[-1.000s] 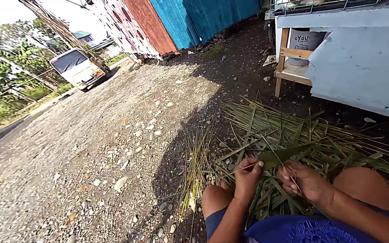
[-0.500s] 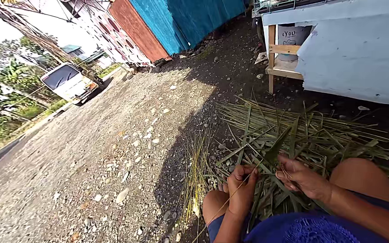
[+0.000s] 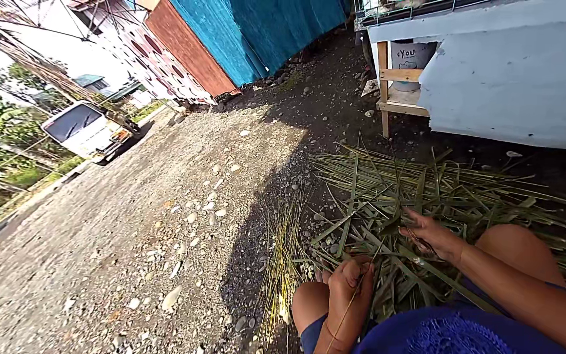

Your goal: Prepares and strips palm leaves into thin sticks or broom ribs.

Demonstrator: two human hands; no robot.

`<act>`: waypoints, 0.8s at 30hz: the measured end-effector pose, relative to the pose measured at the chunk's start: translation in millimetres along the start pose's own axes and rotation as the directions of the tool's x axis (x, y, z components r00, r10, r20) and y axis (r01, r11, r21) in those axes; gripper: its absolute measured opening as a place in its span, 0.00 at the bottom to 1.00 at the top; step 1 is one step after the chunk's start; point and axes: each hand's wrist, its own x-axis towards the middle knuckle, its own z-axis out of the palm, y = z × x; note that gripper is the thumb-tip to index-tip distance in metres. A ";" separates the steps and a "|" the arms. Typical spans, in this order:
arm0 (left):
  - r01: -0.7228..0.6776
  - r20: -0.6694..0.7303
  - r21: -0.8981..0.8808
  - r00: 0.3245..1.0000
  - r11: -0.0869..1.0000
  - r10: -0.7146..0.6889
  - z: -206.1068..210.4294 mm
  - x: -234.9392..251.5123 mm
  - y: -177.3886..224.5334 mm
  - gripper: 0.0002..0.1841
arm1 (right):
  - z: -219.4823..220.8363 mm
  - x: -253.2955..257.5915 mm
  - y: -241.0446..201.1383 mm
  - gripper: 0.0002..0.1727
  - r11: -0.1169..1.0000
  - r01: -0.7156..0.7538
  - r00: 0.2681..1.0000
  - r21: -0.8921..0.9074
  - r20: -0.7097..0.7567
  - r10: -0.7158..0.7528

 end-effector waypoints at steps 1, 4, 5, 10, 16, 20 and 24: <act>-0.001 0.012 0.005 1.000 1.000 0.001 -0.4 -3.1 1.3 0.05 | -9.6 9.4 5.1 0.47 0.999 -0.030 0.997 -0.032 -0.069 0.027; -0.026 0.035 0.010 0.999 1.000 0.026 2.6 -12.3 2.1 0.04 | -34.8 26.9 22.0 0.38 0.986 -0.046 0.975 -0.163 -0.223 0.009; -0.039 0.045 0.013 0.998 0.999 0.039 3.7 -14.3 1.5 0.04 | -42.8 30.1 27.0 0.33 0.974 -0.029 0.976 -0.224 -0.219 -0.021; 0.098 0.028 0.009 0.995 0.995 -0.098 -2.8 -12.0 5.1 0.04 | -36.1 28.3 21.9 0.30 0.941 -0.111 0.968 -0.319 -0.248 0.031; 0.305 -0.143 -0.252 0.927 0.919 -0.347 -21.1 -11.1 -18.4 0.03 | -35.2 19.8 25.2 0.23 0.943 -0.226 0.960 0.244 -0.110 0.259; 0.428 -0.171 -0.356 0.844 0.831 -0.508 -41.2 -9.9 -20.5 0.04 | -30.2 13.0 27.7 0.11 0.815 -0.324 0.941 0.481 0.081 0.327; 0.438 -0.124 -0.373 0.850 0.818 -0.512 -47.2 -16.1 -17.0 0.05 | -21.7 16.3 33.3 0.16 0.742 -0.409 0.895 0.531 0.077 0.439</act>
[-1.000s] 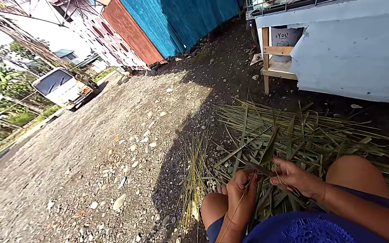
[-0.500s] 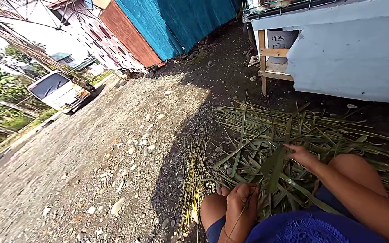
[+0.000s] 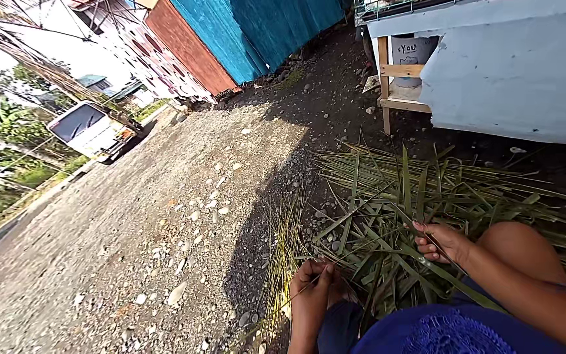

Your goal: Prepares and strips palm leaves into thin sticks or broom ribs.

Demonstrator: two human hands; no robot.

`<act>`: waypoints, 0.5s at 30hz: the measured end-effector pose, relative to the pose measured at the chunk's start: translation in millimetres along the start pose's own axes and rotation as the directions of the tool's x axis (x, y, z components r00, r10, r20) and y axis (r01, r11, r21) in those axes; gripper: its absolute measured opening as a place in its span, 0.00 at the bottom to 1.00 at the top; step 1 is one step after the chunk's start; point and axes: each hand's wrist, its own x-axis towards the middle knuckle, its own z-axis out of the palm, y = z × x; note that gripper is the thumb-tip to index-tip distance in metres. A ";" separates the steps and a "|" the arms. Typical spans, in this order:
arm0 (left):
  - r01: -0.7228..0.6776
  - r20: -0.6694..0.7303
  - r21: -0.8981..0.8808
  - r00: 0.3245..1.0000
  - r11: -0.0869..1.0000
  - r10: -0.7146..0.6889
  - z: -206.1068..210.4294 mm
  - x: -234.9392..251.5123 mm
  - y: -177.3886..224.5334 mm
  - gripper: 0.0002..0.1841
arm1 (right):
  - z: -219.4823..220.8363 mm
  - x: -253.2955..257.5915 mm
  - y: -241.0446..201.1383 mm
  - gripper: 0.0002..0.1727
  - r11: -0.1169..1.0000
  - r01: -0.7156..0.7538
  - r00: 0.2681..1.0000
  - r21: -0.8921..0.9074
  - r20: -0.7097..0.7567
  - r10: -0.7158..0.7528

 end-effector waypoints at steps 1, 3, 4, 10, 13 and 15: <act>-0.031 0.026 0.023 0.999 0.999 0.030 0.9 -3.1 0.7 0.04 | 2.5 2.2 0.8 0.16 1.000 0.005 0.997 -0.022 -0.076 -0.007; -0.136 0.068 0.061 0.989 0.989 0.132 3.1 -9.0 6.8 0.03 | -2.5 11.6 0.8 0.15 0.999 0.019 0.976 -0.036 -0.217 -0.026; -0.188 0.081 0.067 0.980 0.980 0.182 2.7 -10.2 11.9 0.03 | -8.5 16.5 -0.8 0.15 0.999 0.018 0.966 -0.041 -0.255 -0.028; -0.063 -0.105 -0.063 0.993 0.996 0.056 1.8 -2.4 20.0 0.05 | -4.6 5.2 -2.7 0.17 0.990 -0.078 0.988 -0.121 -0.139 0.060; 0.113 -0.191 -0.187 0.970 0.976 -0.149 12.5 1.8 16.9 0.06 | 11.5 -14.6 7.0 0.16 0.979 0.160 0.984 -0.125 0.094 -0.149; 0.184 -0.194 -0.262 0.952 0.947 -0.238 22.9 3.0 15.3 0.06 | 25.6 -29.7 10.0 0.17 0.916 0.380 0.898 -0.132 0.290 -0.331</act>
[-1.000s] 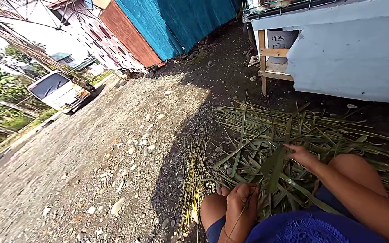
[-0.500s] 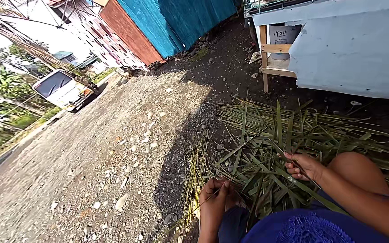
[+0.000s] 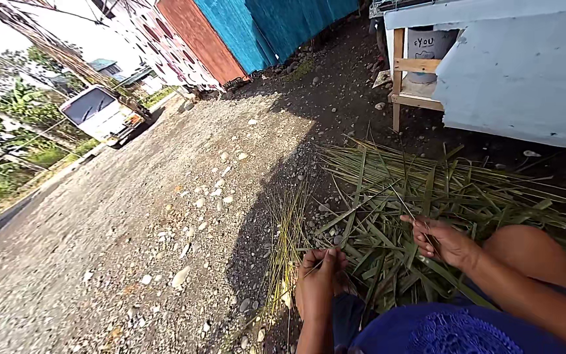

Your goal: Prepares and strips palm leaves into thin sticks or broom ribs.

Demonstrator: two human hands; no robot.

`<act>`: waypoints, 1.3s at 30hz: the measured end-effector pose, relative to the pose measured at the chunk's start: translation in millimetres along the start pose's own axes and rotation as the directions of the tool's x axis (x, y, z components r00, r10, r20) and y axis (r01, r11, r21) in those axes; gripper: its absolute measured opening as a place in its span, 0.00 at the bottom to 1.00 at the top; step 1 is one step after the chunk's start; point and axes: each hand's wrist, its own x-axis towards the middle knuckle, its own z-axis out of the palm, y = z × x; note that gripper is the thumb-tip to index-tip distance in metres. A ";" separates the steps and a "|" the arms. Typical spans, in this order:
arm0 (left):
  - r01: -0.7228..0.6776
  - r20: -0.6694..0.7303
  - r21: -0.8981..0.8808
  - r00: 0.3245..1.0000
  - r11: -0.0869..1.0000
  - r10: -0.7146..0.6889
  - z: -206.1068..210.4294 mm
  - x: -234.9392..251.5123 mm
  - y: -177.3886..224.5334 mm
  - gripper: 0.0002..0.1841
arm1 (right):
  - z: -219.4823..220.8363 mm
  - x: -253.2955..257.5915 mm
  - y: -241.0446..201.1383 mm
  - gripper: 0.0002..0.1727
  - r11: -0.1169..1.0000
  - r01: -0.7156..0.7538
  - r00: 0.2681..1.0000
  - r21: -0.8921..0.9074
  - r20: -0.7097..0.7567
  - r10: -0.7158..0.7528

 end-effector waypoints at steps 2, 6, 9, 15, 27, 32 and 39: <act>0.029 0.015 -0.065 0.999 0.997 -0.028 10.8 -0.8 -5.3 0.06 | 18.3 -7.8 -4.6 0.22 0.990 0.125 0.983 -0.069 0.144 -0.114; 0.130 0.096 -0.152 0.989 0.980 -0.116 32.8 -5.9 -4.6 0.07 | 54.6 -22.7 -3.5 0.29 0.945 0.178 0.953 -0.276 0.288 -0.095; 0.158 0.167 -0.176 0.978 0.972 -0.128 41.9 -7.3 -10.6 0.08 | 69.9 -27.2 -0.2 0.28 0.939 0.166 0.950 -0.302 0.303 -0.070; 0.136 0.250 -0.188 0.964 0.973 -0.087 46.3 -7.4 -19.5 0.09 | 74.3 -29.6 5.6 0.25 0.980 0.081 0.966 -0.179 0.257 -0.033; 0.068 0.327 -0.133 0.945 0.989 -0.021 34.2 -11.1 -20.6 0.07 | 49.8 -16.4 -15.6 0.25 0.994 0.106 0.994 0.026 -0.012 -0.106; 0.035 0.294 -0.123 0.956 0.992 0.003 10.4 -12.4 -16.9 0.08 | 23.5 -4.3 -36.2 0.22 0.983 0.178 0.974 0.054 -0.155 -0.168; -0.027 0.241 -0.036 0.970 0.999 0.035 -24.7 -11.8 -18.3 0.06 | -9.7 10.9 -53.0 0.23 0.978 0.204 0.876 -0.045 -0.438 -0.203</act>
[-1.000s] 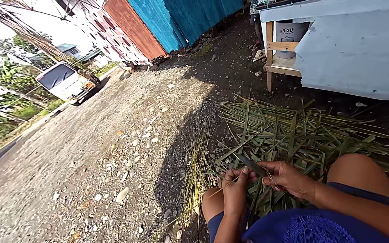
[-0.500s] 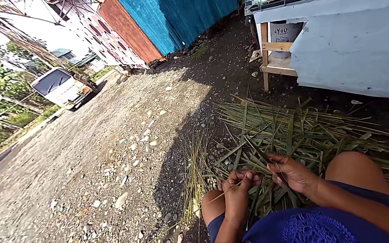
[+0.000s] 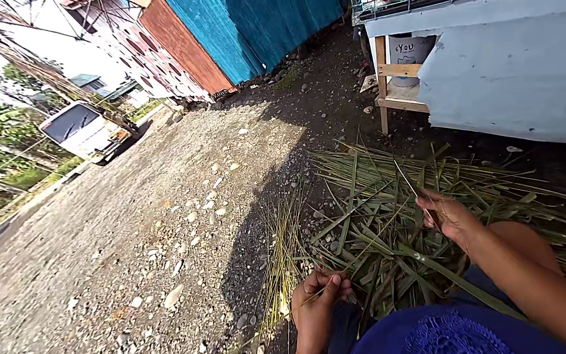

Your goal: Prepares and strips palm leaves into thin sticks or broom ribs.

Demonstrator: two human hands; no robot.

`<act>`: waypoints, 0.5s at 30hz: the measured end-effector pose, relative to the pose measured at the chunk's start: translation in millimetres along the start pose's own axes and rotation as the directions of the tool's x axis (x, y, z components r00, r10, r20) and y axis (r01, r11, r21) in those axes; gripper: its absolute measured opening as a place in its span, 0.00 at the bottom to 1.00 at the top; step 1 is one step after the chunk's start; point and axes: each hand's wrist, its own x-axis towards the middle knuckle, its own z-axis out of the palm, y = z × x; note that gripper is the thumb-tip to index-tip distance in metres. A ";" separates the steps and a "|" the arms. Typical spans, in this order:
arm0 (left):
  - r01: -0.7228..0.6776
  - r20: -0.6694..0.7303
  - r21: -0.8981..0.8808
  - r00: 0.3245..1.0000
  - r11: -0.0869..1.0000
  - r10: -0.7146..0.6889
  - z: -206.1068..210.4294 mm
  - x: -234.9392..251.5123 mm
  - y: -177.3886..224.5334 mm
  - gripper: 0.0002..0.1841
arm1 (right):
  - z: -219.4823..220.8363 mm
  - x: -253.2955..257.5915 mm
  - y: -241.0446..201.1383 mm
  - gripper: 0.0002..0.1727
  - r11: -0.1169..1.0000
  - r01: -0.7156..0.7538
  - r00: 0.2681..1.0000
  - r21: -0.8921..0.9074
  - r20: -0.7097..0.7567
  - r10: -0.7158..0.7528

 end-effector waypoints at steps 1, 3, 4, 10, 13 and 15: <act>0.001 -0.016 -0.019 1.000 1.000 -0.001 -3.5 -2.7 0.1 0.07 | -4.6 6.7 -0.7 0.21 1.000 0.009 0.997 0.018 -0.081 -0.007; 0.005 -0.060 -0.031 0.998 1.000 -0.007 -11.2 -7.2 3.4 0.09 | -21.3 18.7 -4.2 0.21 0.999 0.033 0.982 0.006 -0.189 -0.031; -0.003 -0.085 -0.020 0.996 1.000 0.001 -14.4 -7.0 4.2 0.09 | -26.3 19.0 -6.4 0.22 0.998 0.041 0.982 -0.043 -0.180 -0.049; -0.303 0.041 0.237 0.953 0.923 0.302 -2.7 12.8 -23.3 0.02 | 6.4 -38.1 8.9 0.23 0.968 -0.095 0.904 -0.233 0.387 0.182; -0.471 0.224 0.436 0.882 0.767 0.414 21.1 19.9 -18.5 0.04 | 29.6 -65.8 20.1 0.25 0.946 -0.167 0.770 -0.279 0.562 0.302; -0.569 0.337 0.528 0.822 0.630 0.459 33.7 22.4 -12.9 0.06 | 40.1 -79.5 23.2 0.26 0.926 -0.212 0.713 -0.311 0.599 0.364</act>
